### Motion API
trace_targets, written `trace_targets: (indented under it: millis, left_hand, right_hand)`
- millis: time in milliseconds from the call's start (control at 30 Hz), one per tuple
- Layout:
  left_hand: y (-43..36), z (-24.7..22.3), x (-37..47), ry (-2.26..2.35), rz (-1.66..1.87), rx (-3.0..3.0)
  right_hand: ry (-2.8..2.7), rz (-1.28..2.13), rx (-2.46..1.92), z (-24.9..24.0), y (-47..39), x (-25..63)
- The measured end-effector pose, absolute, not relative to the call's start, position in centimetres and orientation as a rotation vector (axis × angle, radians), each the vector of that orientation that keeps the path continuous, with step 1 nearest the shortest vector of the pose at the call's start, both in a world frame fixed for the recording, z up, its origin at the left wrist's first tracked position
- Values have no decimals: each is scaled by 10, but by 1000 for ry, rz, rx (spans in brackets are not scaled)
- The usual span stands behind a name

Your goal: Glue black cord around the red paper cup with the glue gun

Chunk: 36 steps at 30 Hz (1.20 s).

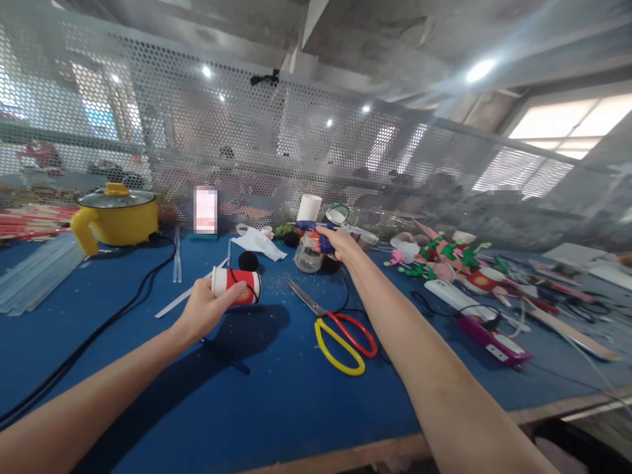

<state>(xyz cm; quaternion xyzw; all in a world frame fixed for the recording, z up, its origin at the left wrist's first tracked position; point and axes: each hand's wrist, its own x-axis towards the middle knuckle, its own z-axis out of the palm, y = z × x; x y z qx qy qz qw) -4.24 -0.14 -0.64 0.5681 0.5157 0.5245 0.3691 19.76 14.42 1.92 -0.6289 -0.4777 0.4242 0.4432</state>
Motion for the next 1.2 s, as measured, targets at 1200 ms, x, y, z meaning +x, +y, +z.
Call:
trace_targets:
  millis: [1200]
  left_hand:
    - [-11, -3, -39, 1279, 1148, 1958]
  right_hand:
    - [-2124, 550, -998, 26, 11, 112]
